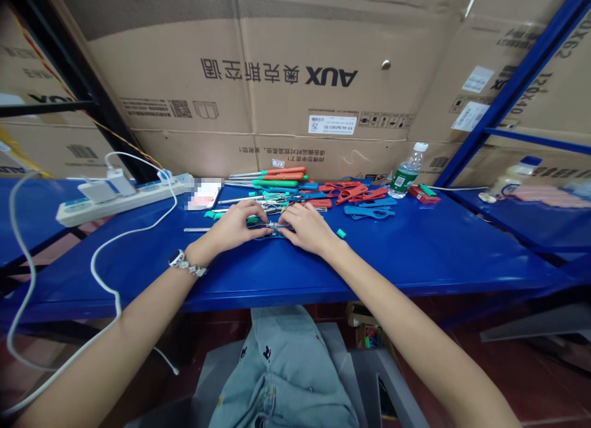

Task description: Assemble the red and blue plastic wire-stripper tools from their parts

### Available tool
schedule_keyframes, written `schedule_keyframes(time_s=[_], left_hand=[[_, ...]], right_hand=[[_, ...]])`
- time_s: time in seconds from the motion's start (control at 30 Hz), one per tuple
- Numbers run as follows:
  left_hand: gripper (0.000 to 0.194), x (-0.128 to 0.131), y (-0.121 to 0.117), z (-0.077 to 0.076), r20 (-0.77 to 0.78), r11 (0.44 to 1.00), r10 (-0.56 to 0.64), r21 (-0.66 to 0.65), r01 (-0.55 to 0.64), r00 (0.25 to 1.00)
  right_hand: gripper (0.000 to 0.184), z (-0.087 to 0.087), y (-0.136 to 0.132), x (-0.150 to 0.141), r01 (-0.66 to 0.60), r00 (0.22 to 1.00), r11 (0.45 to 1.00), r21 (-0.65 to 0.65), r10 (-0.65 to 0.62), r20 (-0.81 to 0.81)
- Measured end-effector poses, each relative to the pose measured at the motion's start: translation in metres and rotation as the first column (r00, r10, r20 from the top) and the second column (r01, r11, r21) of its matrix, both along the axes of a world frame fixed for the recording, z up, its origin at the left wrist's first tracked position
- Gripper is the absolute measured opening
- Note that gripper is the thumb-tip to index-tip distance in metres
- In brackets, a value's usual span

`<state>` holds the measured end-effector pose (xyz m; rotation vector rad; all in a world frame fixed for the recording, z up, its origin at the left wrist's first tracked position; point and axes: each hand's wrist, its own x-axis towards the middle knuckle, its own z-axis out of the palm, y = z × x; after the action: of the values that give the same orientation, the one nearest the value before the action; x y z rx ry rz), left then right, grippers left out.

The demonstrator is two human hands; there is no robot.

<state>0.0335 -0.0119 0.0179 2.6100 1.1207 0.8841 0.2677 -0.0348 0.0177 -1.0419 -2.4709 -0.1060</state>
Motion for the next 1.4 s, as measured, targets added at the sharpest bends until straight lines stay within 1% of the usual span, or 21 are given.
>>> schedule_keyframes(time_s=[0.13,0.3,0.47,0.6,0.7,0.83,1.03,1.27,1.4], left_hand=[[0.018,0.001,0.002,-0.002,-0.012,0.999,0.006,-0.035,-0.007,1.0],[0.017,0.003,0.002,-0.005,-0.015,0.998,-0.006,-0.055,0.006,1.0],[0.028,0.003,-0.001,-0.002,-0.03,0.999,-0.018,-0.052,0.016,0.999],[0.036,0.002,-0.002,-0.002,-0.05,0.998,-0.052,-0.033,0.05,0.997],[0.034,0.002,-0.001,-0.004,-0.075,0.995,-0.09,-0.045,0.087,0.993],[0.025,0.002,0.001,-0.007,-0.05,0.988,-0.123,-0.097,0.118,0.991],[0.023,0.003,0.002,-0.007,-0.054,0.984,-0.121,-0.138,0.113,0.991],[0.027,0.002,0.001,-0.007,-0.106,0.991,-0.106,-0.098,0.096,0.989],[0.029,0.002,0.001,-0.008,-0.117,0.992,-0.102,-0.088,0.092,0.988]], right_hand=[[0.01,-0.001,-0.001,-0.001,0.0,1.0,1.0,0.029,0.0,-0.007],[0.011,0.0,-0.001,-0.001,-0.001,1.0,1.0,0.029,0.001,0.005],[0.013,0.002,-0.004,0.002,0.007,1.0,1.0,0.021,-0.008,0.027],[0.015,0.004,-0.008,0.002,0.026,0.998,1.0,-0.006,-0.026,0.052],[0.015,0.005,-0.011,0.004,0.04,0.998,0.999,-0.024,-0.038,0.055],[0.015,0.004,-0.012,0.008,0.043,0.998,0.998,-0.037,-0.041,0.043],[0.016,0.002,-0.01,0.011,0.023,1.0,0.997,-0.078,-0.022,0.014],[0.017,0.002,-0.005,0.018,-0.047,0.999,0.989,-0.138,0.044,-0.024],[0.018,-0.001,-0.002,0.021,-0.064,0.998,0.99,-0.129,0.06,-0.03]])
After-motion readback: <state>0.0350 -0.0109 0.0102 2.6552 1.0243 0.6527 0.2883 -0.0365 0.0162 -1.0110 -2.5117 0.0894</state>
